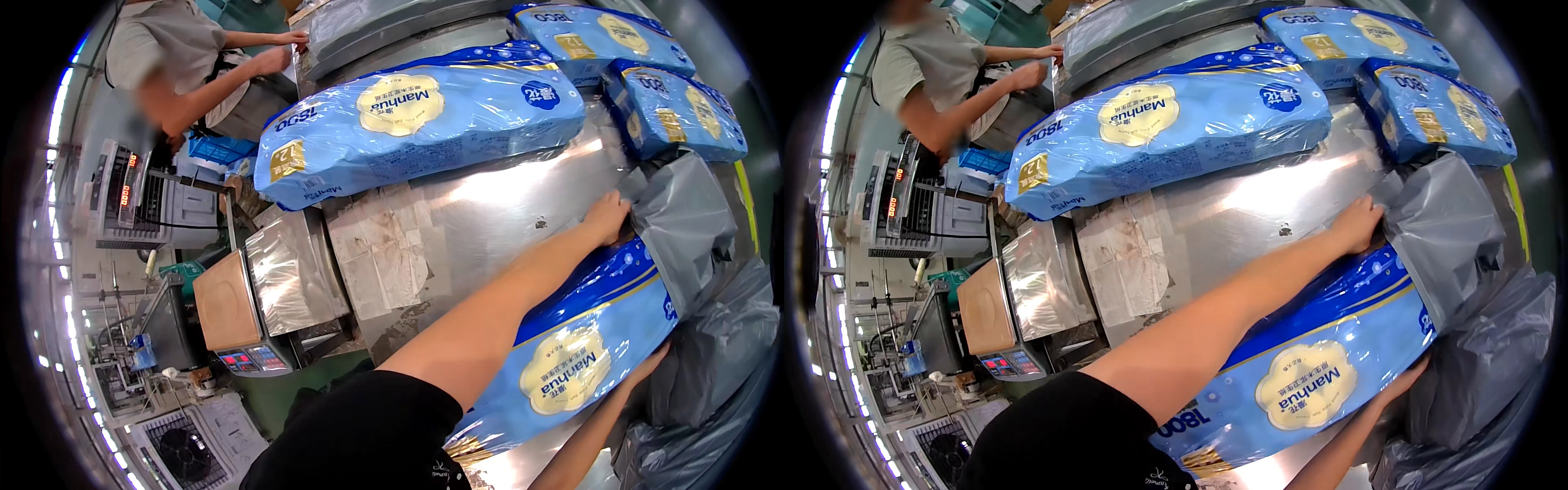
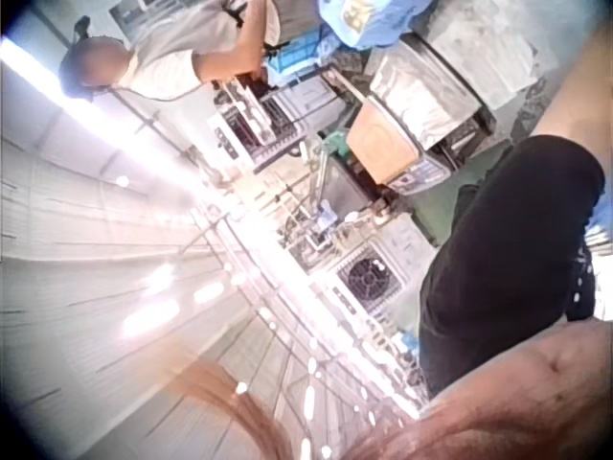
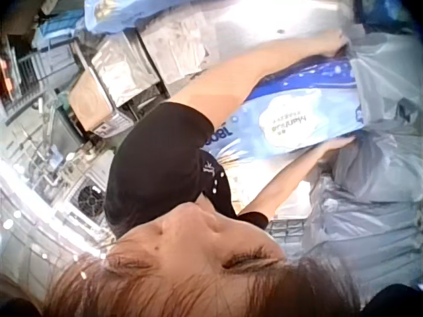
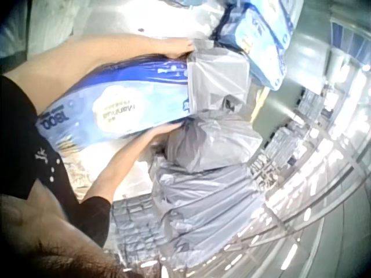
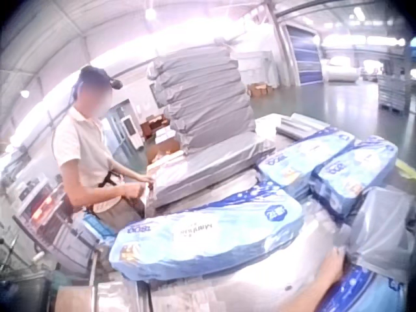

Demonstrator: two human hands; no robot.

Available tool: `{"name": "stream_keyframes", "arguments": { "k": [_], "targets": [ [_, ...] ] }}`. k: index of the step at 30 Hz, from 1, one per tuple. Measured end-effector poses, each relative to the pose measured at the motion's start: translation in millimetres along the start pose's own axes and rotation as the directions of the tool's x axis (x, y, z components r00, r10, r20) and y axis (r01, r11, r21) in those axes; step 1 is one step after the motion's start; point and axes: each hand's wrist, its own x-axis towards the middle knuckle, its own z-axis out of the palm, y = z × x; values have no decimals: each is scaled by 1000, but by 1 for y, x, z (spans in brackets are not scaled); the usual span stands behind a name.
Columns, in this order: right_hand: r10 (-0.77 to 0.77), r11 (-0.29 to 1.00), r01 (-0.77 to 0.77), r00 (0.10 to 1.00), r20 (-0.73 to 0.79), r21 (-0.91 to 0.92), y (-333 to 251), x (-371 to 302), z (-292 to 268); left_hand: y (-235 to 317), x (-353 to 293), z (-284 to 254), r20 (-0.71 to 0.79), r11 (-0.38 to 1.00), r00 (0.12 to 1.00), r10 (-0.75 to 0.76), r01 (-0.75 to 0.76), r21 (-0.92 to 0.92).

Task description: The person places packages of toilet paper into gray shipping bags on a metal table. They fold the bags closed and move them aside, repeating the process with additional packages. A coworker is visible working nearby.

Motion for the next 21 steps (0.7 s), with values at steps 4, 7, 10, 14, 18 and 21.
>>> {"name": "stream_keyframes", "arguments": {
  "k": [4,7,10,14,18,21],
  "targets": [
    [-3,911,-112,960,279,398,14,32,32,1,14,-12,142,995,986,-86,79,52],
    [-363,923,383,903,229,-48,7,39,39,6,14,-11,149,990,982,-118,105,94],
    [-375,898,430,860,346,-95,10,69,29,1,4,-3,-5,998,999,-47,47,-46],
    [-147,919,297,868,475,-258,43,48,-39,-9,-43,-22,368,908,859,356,-226,-352],
    [65,998,-45,801,595,-48,-52,-135,-46,-33,-176,-91,550,866,721,421,-140,-480],
    [88,909,246,675,732,-336,-85,-262,-66,-33,-282,-157,635,830,590,499,-115,-545]
  ]
}}
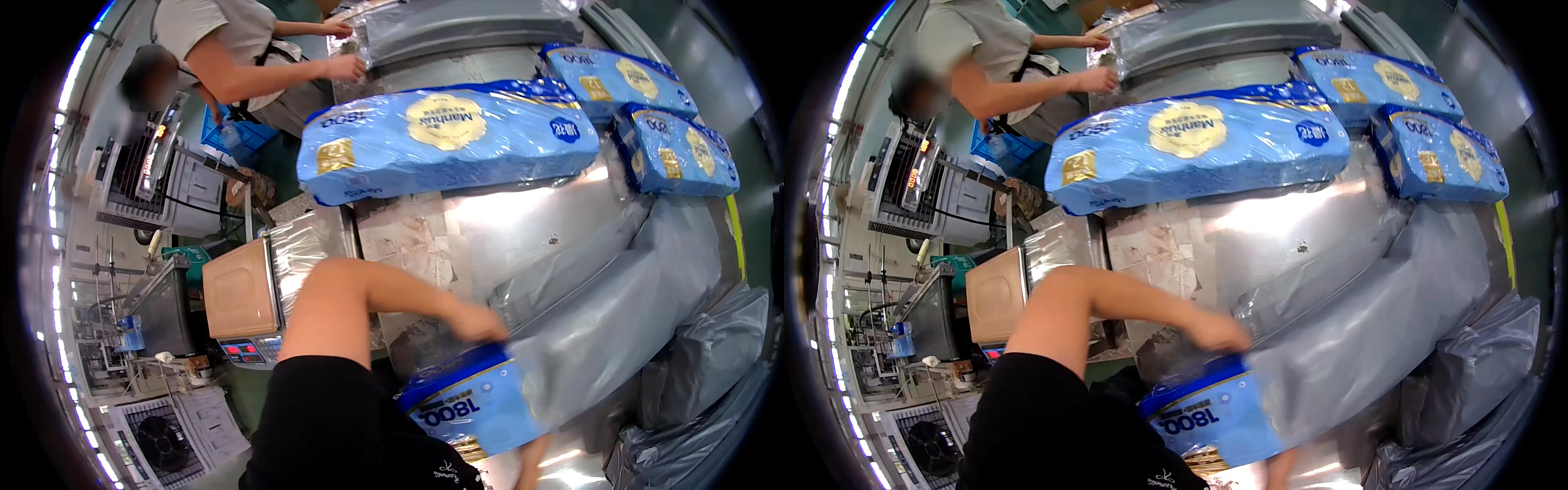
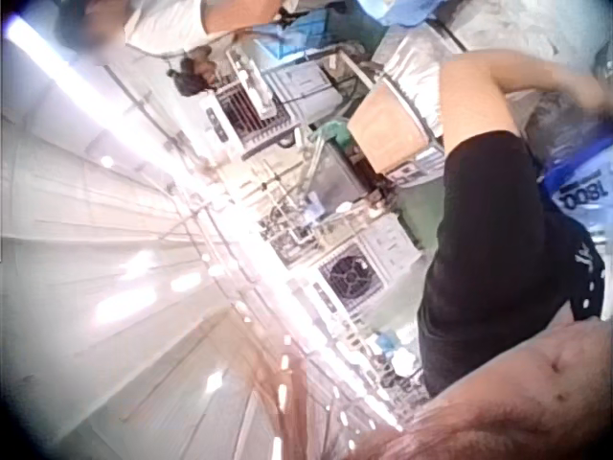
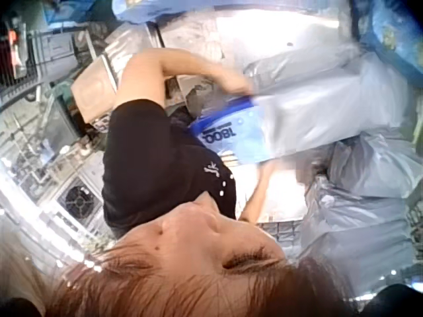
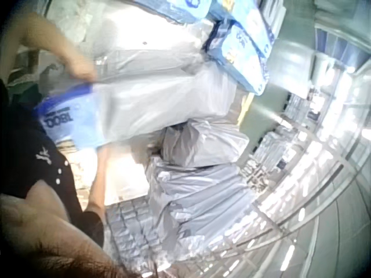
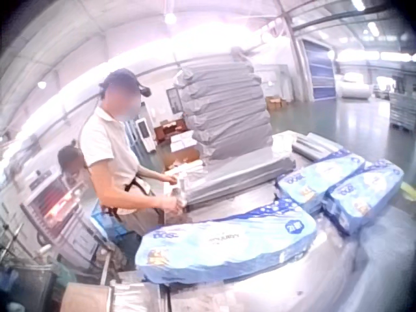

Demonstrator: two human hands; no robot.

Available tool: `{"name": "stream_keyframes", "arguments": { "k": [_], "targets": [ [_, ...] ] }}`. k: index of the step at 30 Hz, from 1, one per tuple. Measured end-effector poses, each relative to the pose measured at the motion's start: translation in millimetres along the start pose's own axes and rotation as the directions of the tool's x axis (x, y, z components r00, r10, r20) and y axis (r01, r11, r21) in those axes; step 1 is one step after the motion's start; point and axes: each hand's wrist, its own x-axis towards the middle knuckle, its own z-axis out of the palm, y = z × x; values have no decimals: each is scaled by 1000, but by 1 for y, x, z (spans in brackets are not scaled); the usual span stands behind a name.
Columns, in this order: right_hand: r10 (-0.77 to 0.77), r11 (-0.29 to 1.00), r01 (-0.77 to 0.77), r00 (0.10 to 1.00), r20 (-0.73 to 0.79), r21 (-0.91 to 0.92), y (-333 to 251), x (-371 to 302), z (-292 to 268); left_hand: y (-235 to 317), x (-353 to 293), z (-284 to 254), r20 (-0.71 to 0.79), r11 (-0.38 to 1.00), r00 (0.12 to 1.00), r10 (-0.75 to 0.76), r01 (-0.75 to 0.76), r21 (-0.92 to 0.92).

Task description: The person places packages of toilet paper into gray shipping bags on a metal table. They fold the bags closed and move them aside, repeating the process with additional packages. A coworker is visible working nearby.

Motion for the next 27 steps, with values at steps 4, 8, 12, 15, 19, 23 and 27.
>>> {"name": "stream_keyframes", "arguments": {
  "k": [4,8,12,15,19,23,27],
  "targets": [
    [143,989,-136,983,117,-62,-46,-112,76,24,-152,114,202,982,976,86,-48,-183],
    [273,960,-265,955,114,-86,-37,-153,67,71,-147,138,209,975,953,-218,203,91],
    [508,855,-471,844,-170,218,-45,-141,2,137,-77,104,-467,958,884,-35,-104,-268],
    [102,929,-185,961,-258,-322,-2,-159,34,106,-76,133,-379,995,925,-7,-30,-91],
    [191,950,-298,792,-581,-93,-37,-175,65,31,-113,197,-611,937,716,-338,200,-285],
    [-164,986,163,956,-242,-27,-69,-108,115,28,-127,220,-657,951,689,-307,201,-234],
    [-315,939,241,887,-337,-243,-70,-24,123,57,-111,209,-629,942,718,-297,111,-318]
  ]
}}
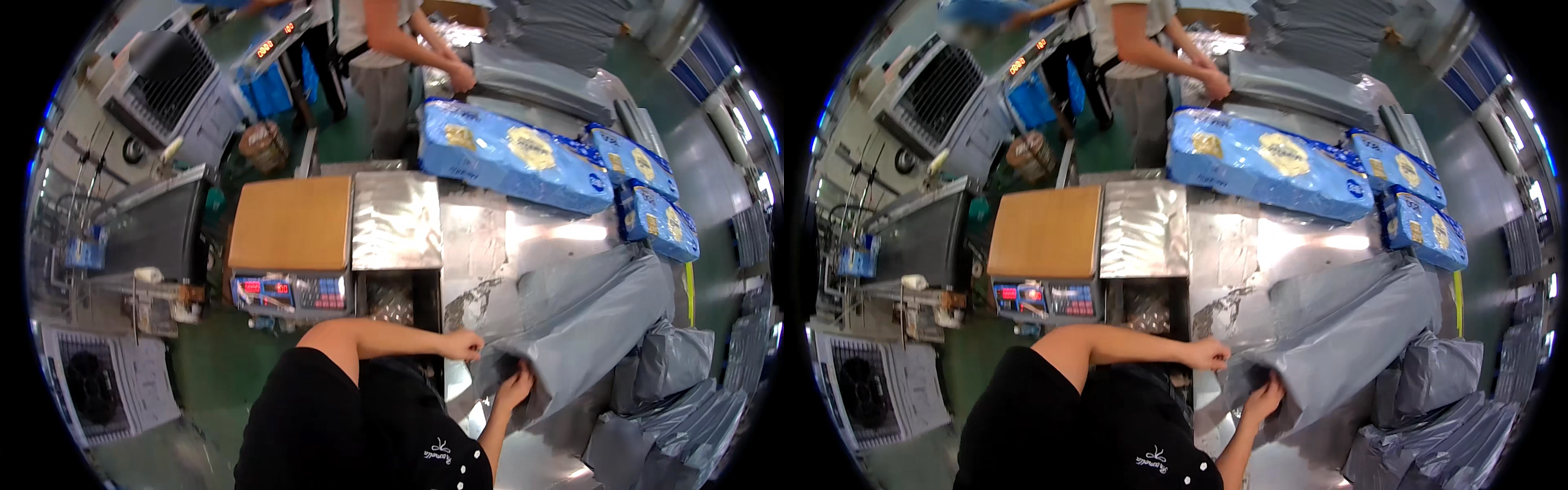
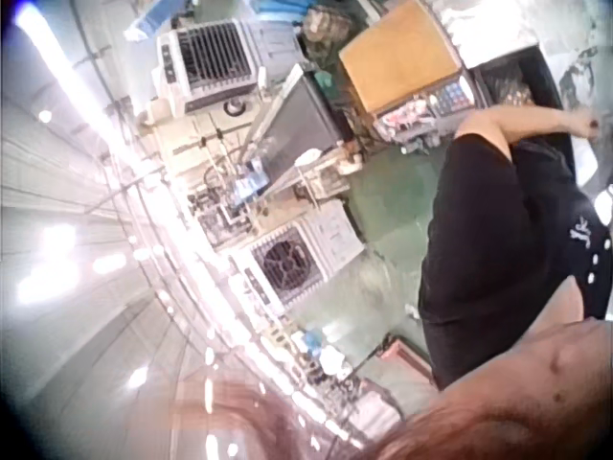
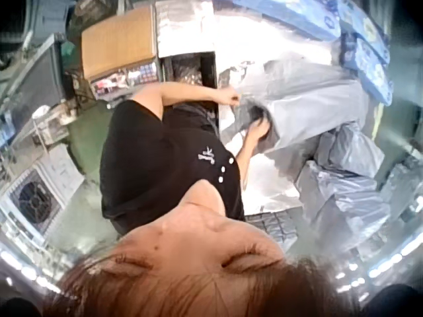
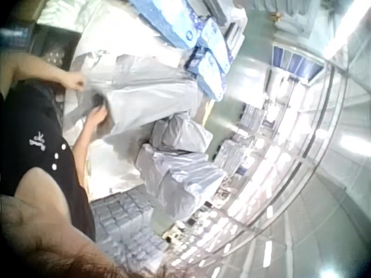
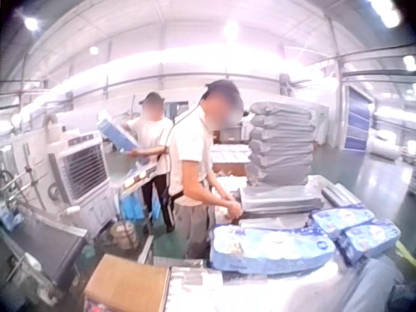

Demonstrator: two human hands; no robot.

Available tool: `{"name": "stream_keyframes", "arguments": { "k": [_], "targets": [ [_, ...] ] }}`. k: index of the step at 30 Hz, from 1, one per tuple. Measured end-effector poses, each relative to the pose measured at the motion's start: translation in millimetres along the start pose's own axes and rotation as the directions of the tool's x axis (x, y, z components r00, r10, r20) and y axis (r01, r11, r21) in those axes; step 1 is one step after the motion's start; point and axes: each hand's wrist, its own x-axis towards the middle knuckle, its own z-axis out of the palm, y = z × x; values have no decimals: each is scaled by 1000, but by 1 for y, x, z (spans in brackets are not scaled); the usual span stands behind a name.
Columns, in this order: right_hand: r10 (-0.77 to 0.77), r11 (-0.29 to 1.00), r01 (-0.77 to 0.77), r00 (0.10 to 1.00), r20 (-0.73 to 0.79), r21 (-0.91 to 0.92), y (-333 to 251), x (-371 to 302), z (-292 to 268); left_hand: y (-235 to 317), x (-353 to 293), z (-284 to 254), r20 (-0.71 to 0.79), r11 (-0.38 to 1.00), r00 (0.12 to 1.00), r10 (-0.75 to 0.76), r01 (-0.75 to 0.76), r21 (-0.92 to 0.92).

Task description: The person places packages of toilet paper into gray shipping bags on a metal table. They fold the bags closed and move them aside, repeating the process with additional packages. A coworker is visible working nearby.

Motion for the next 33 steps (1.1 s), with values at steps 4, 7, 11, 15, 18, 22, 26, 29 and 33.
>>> {"name": "stream_keyframes", "arguments": {
  "k": [4,7,11,15,18,22,26,29,33],
  "targets": [
    [-138,935,109,988,64,337,-82,20,-4,6,11,3,-32,995,998,-49,46,-91],
    [-154,912,142,988,1,385,-107,13,7,20,8,9,-46,999,999,23,-24,-26],
    [-296,922,292,955,-25,255,-118,15,7,9,5,17,-108,894,989,-104,45,-445],
    [-287,936,289,957,-39,202,-113,3,4,10,2,27,-65,813,988,-139,76,-577],
    [-173,937,185,983,-64,297,-93,-9,6,11,3,35,-15,763,988,-156,111,-636],
    [389,570,-331,915,108,752,-90,-26,-42,10,-2,15,55,858,982,-181,185,-480],
    [446,440,-752,657,608,491,-15,-130,-155,-10,-19,-25,31,799,912,-408,373,-472],
    [652,708,-265,-109,750,-654,95,-330,-253,11,-2,-54,82,941,983,-164,131,313],
    [890,448,-190,189,415,-874,104,-462,-304,106,41,-48,158,747,961,228,-276,604]
  ]
}}
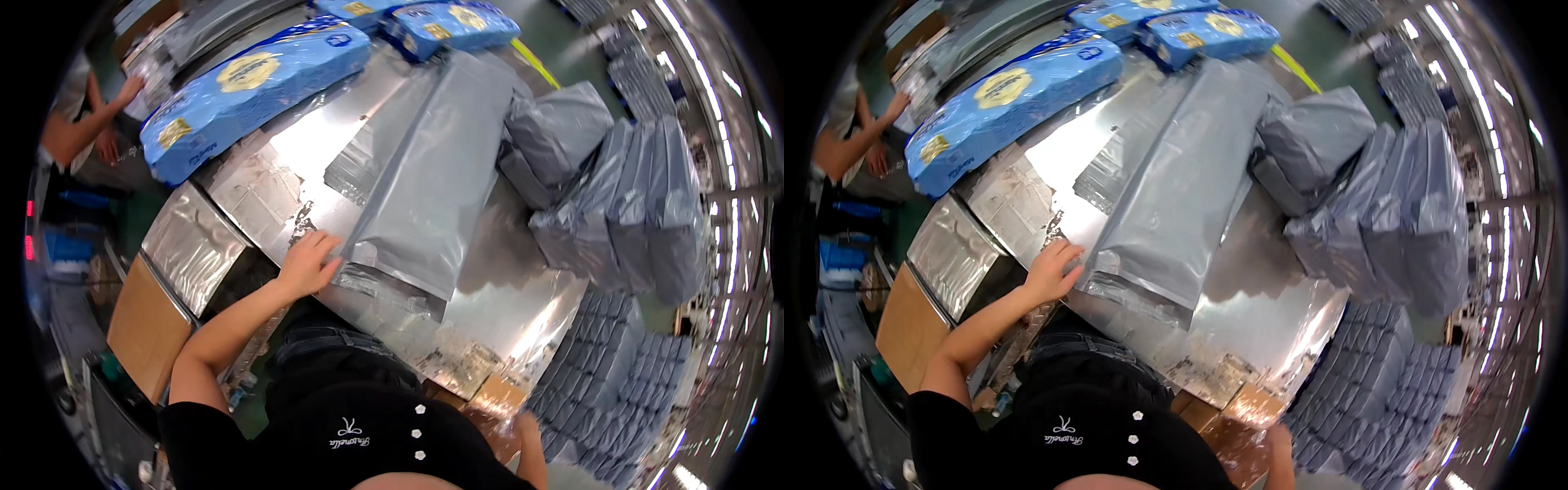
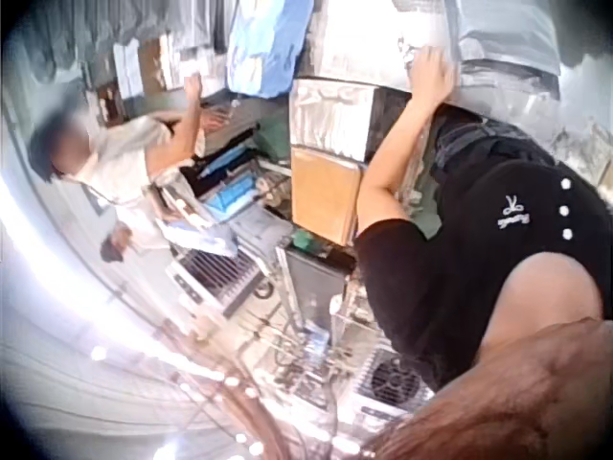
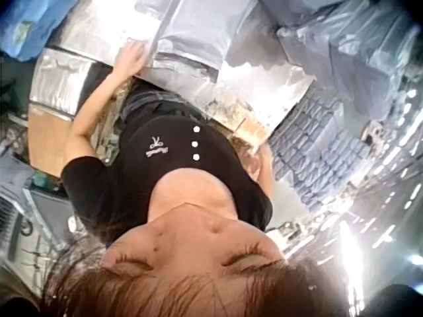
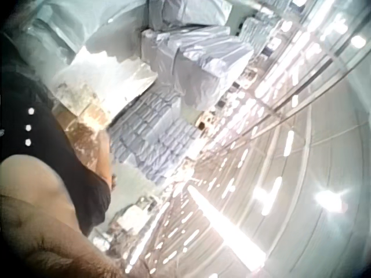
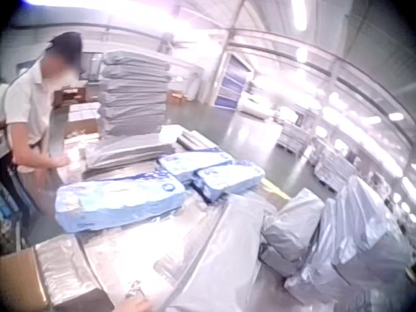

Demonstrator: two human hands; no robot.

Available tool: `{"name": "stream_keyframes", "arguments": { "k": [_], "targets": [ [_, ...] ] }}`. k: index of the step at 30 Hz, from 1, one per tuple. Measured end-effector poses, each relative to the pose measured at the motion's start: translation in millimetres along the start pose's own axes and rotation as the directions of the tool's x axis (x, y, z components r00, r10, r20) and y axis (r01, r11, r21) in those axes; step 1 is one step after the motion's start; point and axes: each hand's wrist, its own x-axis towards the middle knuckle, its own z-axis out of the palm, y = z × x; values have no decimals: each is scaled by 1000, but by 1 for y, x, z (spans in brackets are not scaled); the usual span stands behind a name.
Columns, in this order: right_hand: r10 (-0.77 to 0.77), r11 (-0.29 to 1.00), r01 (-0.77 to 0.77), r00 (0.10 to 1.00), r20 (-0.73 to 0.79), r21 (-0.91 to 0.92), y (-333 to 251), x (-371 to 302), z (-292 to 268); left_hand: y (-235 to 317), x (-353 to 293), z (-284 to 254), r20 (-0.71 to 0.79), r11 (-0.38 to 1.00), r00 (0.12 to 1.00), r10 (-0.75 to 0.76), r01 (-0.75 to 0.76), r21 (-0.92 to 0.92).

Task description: The person places packages of toilet paper into gray shipping bags on a metal table. They fold the bags closed and move them aside, repeating the process with additional packages. A coworker is visible working nearby.

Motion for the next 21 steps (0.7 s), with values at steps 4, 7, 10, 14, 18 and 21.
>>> {"name": "stream_keyframes", "arguments": {
  "k": [4,7,10,14,18,21],
  "targets": [
    [-191,718,661,491,-850,220,-233,8,-239,15,58,5,102,739,755,648,-655,155],
    [-504,505,847,133,-853,-166,-354,17,-342,-41,80,72,299,743,719,627,-668,48],
    [-479,619,735,73,-875,-277,-413,51,-334,-22,105,120,437,789,705,559,-614,-16],
    [-555,612,623,-101,-826,-487,-392,81,-334,-16,132,154,531,413,453,716,-888,202],
    [-633,471,710,-141,-761,-524,-366,79,-345,-35,98,115,605,699,607,515,-706,113],
    [-565,455,779,-122,-816,-431,-354,71,-370,-44,88,80,601,841,686,411,-540,42]
  ]
}}
